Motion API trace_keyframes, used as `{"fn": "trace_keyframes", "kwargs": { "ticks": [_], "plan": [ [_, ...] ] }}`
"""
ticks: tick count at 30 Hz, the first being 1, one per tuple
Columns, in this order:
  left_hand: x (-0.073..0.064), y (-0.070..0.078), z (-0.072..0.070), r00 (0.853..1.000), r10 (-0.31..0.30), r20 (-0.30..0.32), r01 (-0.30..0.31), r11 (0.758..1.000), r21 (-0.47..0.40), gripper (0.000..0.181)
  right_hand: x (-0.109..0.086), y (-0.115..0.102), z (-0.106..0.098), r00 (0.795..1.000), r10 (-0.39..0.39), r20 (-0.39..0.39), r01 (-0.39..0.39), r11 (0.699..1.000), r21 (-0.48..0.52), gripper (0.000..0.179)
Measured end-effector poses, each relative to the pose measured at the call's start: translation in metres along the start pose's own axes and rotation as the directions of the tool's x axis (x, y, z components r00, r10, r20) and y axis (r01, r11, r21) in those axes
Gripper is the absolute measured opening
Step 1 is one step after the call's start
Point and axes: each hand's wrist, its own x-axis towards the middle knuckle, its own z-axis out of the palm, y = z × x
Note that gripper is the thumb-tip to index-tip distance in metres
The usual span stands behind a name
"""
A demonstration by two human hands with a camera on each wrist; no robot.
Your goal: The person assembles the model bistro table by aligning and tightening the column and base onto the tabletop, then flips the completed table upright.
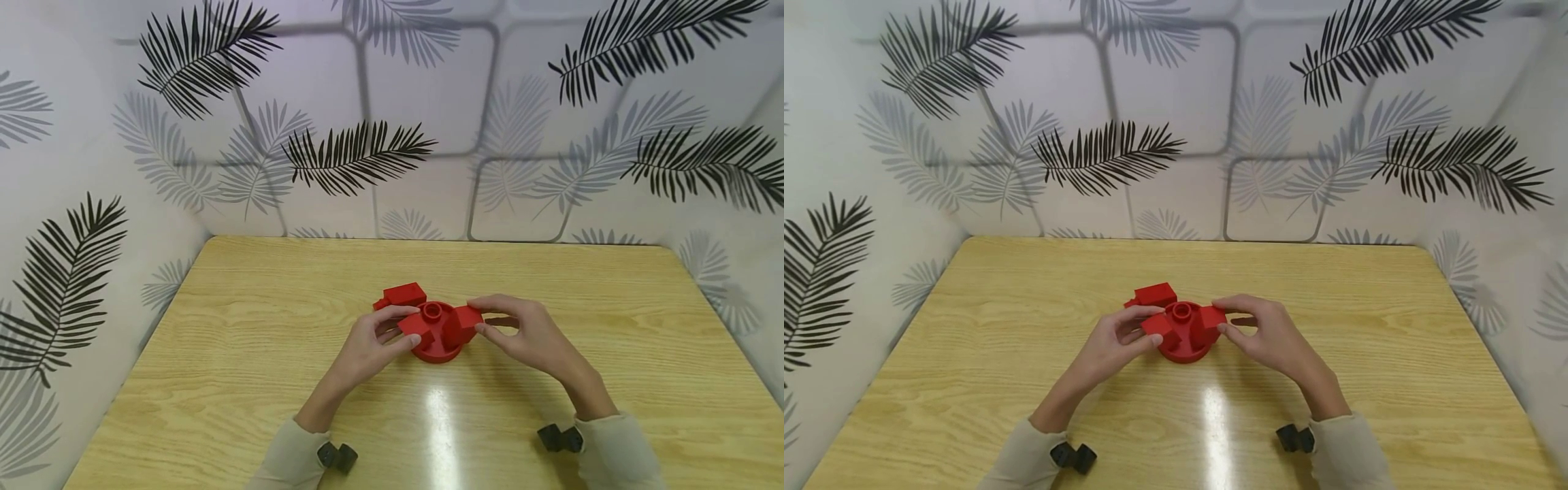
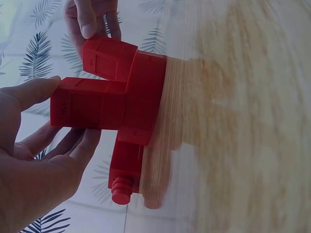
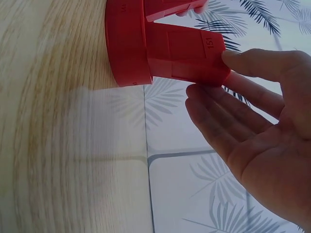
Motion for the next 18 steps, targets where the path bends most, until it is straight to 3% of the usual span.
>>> {"fn": "trace_keyframes", "kwargs": {
  "ticks": [7,18],
  "plan": [
    [-0.0007,0.0017,0.0005,1.000,-0.011,-0.005,0.011,1.000,0.004,0.045,-0.0007,-0.0006,-0.0011,0.999,0.041,0.008,-0.042,0.999,0.009,0.033],
    [0.0005,0.0000,0.0009,1.000,-0.009,-0.006,0.009,1.000,-0.003,0.045,-0.0011,-0.0031,0.0000,0.999,-0.017,0.042,0.017,1.000,-0.009,0.042]
  ]
}}
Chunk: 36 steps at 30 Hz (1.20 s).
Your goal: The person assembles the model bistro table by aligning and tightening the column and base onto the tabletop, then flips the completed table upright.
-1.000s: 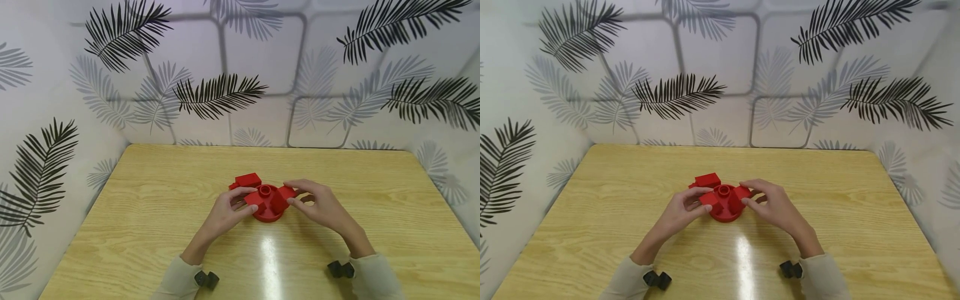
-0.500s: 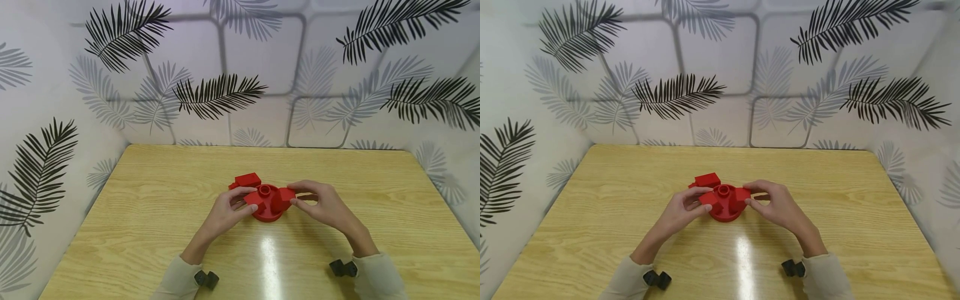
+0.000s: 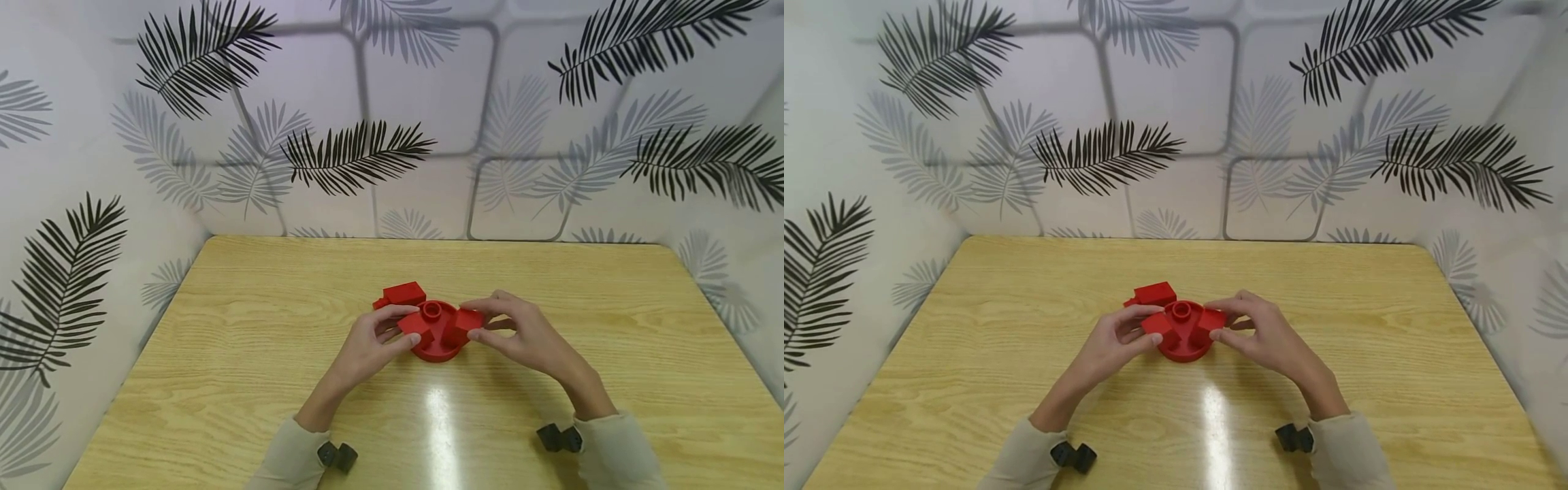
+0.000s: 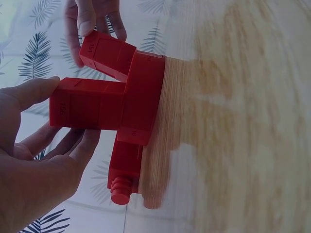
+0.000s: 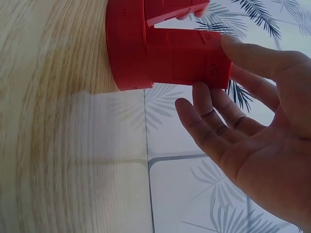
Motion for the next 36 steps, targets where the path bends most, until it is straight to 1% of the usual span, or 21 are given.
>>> {"fn": "trace_keyframes", "kwargs": {
  "ticks": [3,9,13,17,22,26,31,36],
  "plan": [
    [0.000,0.000,0.000,1.000,-0.001,0.003,0.001,1.000,-0.009,0.045,0.000,0.000,0.000,1.000,0.001,0.006,-0.001,1.000,-0.002,0.042],
    [0.001,0.000,0.000,1.000,0.010,0.015,-0.009,1.000,-0.024,0.045,0.000,0.003,0.003,0.999,-0.031,0.012,0.032,0.999,-0.036,0.043],
    [0.001,0.000,0.001,1.000,0.009,0.005,-0.009,1.000,-0.016,0.045,0.002,0.003,0.006,0.998,-0.054,-0.012,0.053,0.995,-0.081,0.041],
    [0.001,-0.001,0.003,1.000,0.009,-0.017,-0.009,1.000,0.004,0.044,0.003,0.002,0.009,0.996,-0.072,-0.044,0.066,0.989,-0.132,0.039],
    [-0.001,-0.001,0.004,0.999,0.006,-0.040,-0.005,1.000,0.024,0.042,0.004,0.002,0.012,0.994,-0.092,-0.065,0.080,0.983,-0.167,0.038],
    [-0.001,-0.001,0.004,0.999,0.001,-0.042,0.000,1.000,0.023,0.042,0.005,0.002,0.012,0.990,-0.117,-0.078,0.099,0.975,-0.200,0.037],
    [-0.001,0.000,0.004,0.999,0.002,-0.040,-0.001,1.000,0.027,0.042,0.005,0.002,0.014,0.982,-0.160,-0.098,0.131,0.958,-0.257,0.036],
    [-0.001,0.001,0.004,0.999,-0.005,-0.042,0.007,0.999,0.037,0.042,0.006,0.002,0.015,0.979,-0.171,-0.108,0.137,0.954,-0.266,0.035]
  ]
}}
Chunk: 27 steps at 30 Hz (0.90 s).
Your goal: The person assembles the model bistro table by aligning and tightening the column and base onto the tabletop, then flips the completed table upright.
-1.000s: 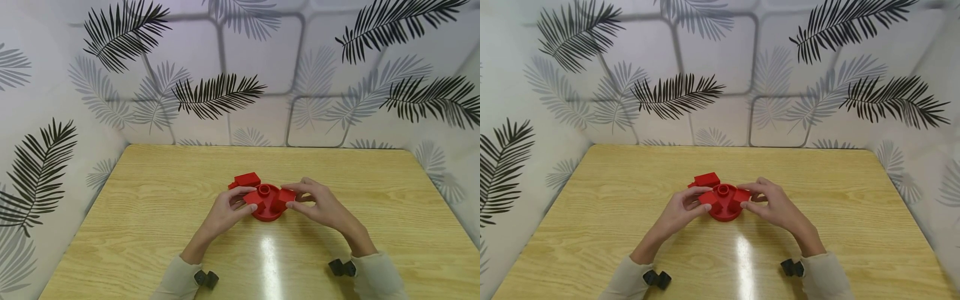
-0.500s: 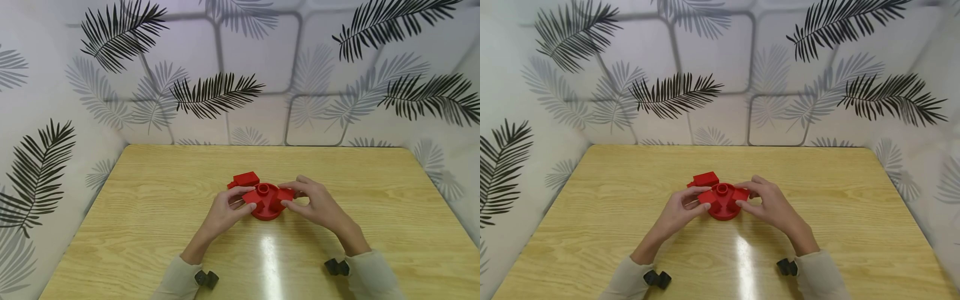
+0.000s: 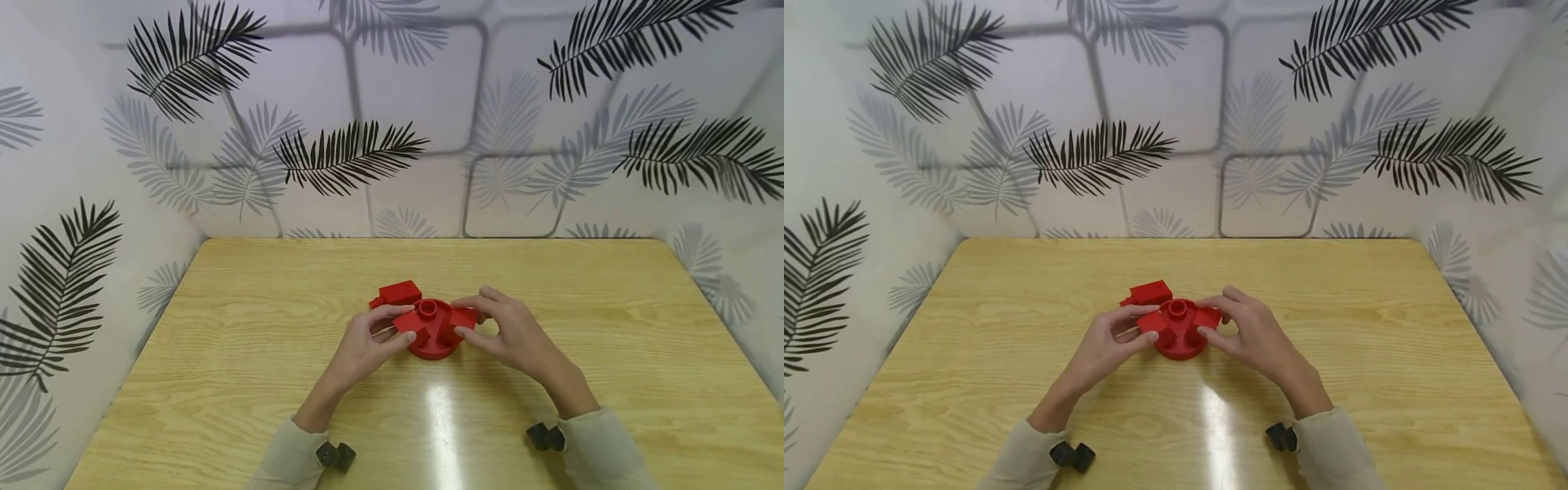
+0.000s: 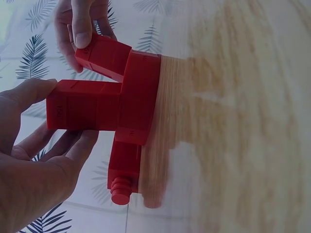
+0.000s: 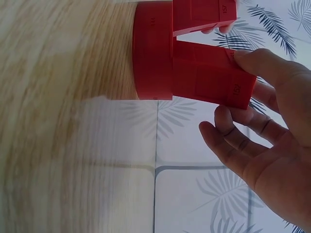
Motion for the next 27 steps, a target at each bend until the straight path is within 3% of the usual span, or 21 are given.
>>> {"fn": "trace_keyframes", "kwargs": {
  "ticks": [17,22,27],
  "plan": [
    [-0.001,0.005,0.001,1.000,0.000,-0.013,0.000,0.999,0.045,0.042,-0.002,0.001,0.001,0.999,0.043,0.005,-0.043,0.996,0.081,0.036],
    [-0.005,0.008,-0.003,1.000,-0.005,-0.009,0.005,0.999,0.051,0.041,-0.002,-0.003,0.005,0.995,0.080,0.053,-0.087,0.984,0.158,0.038],
    [-0.007,0.011,-0.011,1.000,0.000,0.012,-0.001,0.997,0.075,0.041,0.001,-0.006,0.002,0.988,0.098,0.121,-0.117,0.980,0.161,0.043]
  ]
}}
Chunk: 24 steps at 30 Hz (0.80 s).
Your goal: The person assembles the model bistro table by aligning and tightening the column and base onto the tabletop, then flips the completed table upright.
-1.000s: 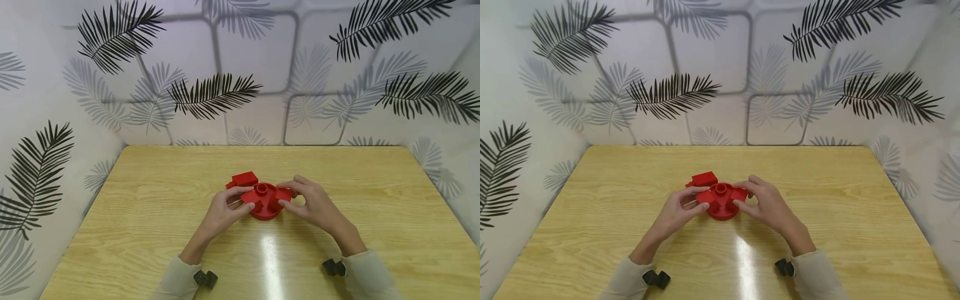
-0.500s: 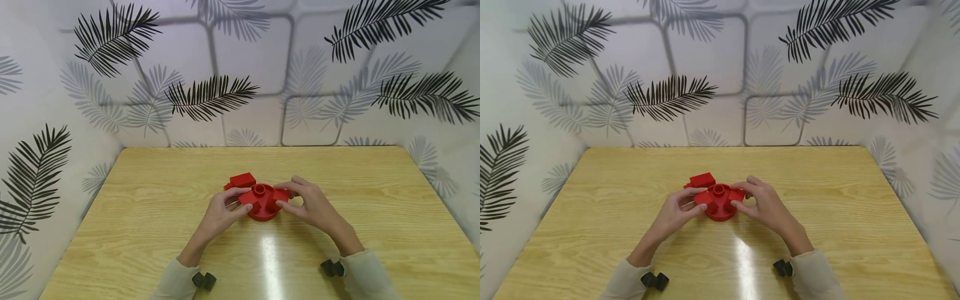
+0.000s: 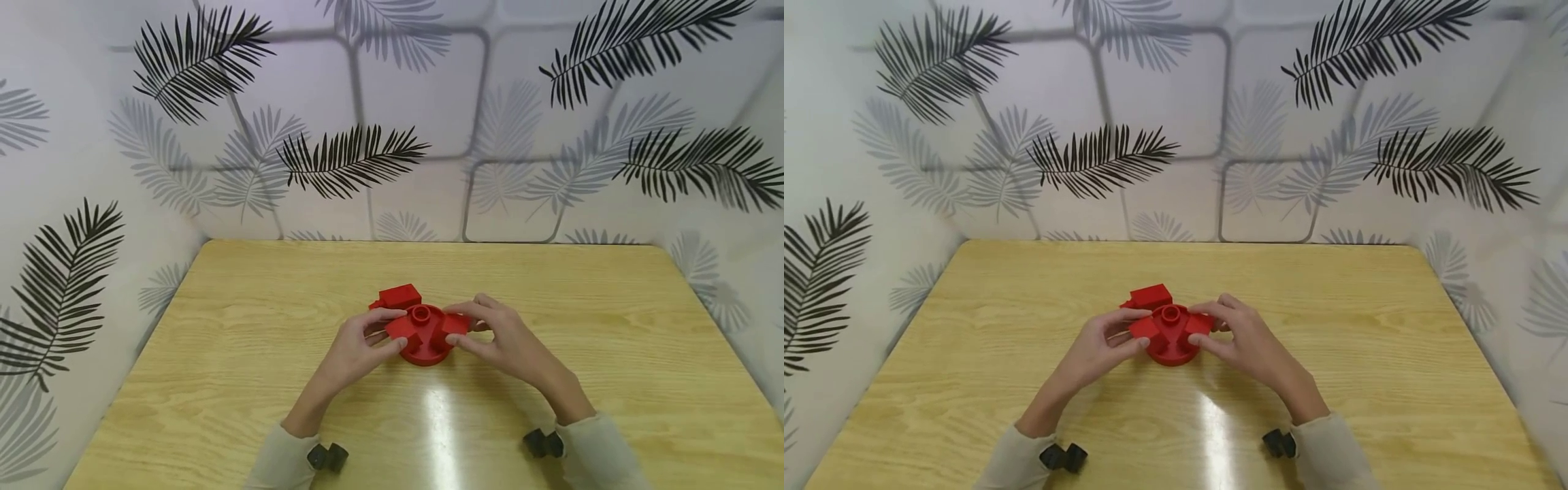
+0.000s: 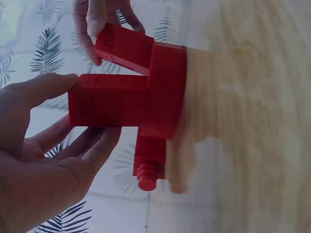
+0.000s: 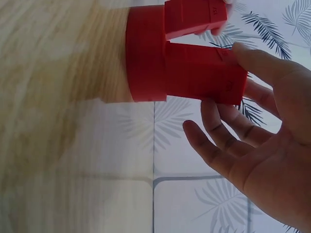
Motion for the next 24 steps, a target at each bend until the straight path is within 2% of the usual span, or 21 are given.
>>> {"fn": "trace_keyframes", "kwargs": {
  "ticks": [3,5,8,10,11,14,18,21,24],
  "plan": [
    [-0.001,0.007,0.001,0.999,0.041,-0.019,-0.039,0.995,0.088,0.042,0.002,-0.001,-0.010,1.000,0.016,0.022,-0.016,1.000,-0.013,0.045],
    [-0.002,0.014,0.006,0.993,0.104,-0.054,-0.092,0.977,0.194,0.043,0.007,0.000,-0.017,1.000,0.016,0.023,-0.016,1.000,-0.007,0.044],
    [-0.004,0.026,0.016,0.970,0.225,-0.094,-0.186,0.931,0.314,0.043,0.016,0.004,-0.025,1.000,0.015,0.022,-0.015,1.000,0.019,0.040],
    [-0.004,0.033,0.025,0.954,0.281,-0.103,-0.235,0.917,0.322,0.042,0.025,0.007,-0.029,0.999,0.017,0.031,-0.019,0.998,0.053,0.038],
    [-0.004,0.035,0.030,0.949,0.297,-0.102,-0.254,0.918,0.305,0.041,0.029,0.010,-0.030,0.999,0.023,0.035,-0.025,0.997,0.068,0.038],
    [-0.003,0.038,0.046,0.953,0.289,-0.095,-0.260,0.935,0.240,0.040,0.042,0.018,-0.028,0.998,0.035,0.050,-0.041,0.992,0.119,0.039],
    [0.000,0.034,0.067,0.969,0.230,-0.088,-0.204,0.951,0.230,0.048,0.059,0.029,-0.023,0.997,0.042,0.061,-0.051,0.987,0.155,0.041],
    [0.003,0.030,0.079,0.971,0.213,-0.105,-0.173,0.937,0.303,0.053,0.071,0.035,-0.017,0.995,0.042,0.090,-0.056,0.985,0.162,0.042],
    [0.006,0.029,0.087,0.966,0.220,-0.135,-0.149,0.903,0.403,0.053,0.081,0.039,-0.010,0.990,0.034,0.137,-0.056,0.986,0.160,0.042]
  ]
}}
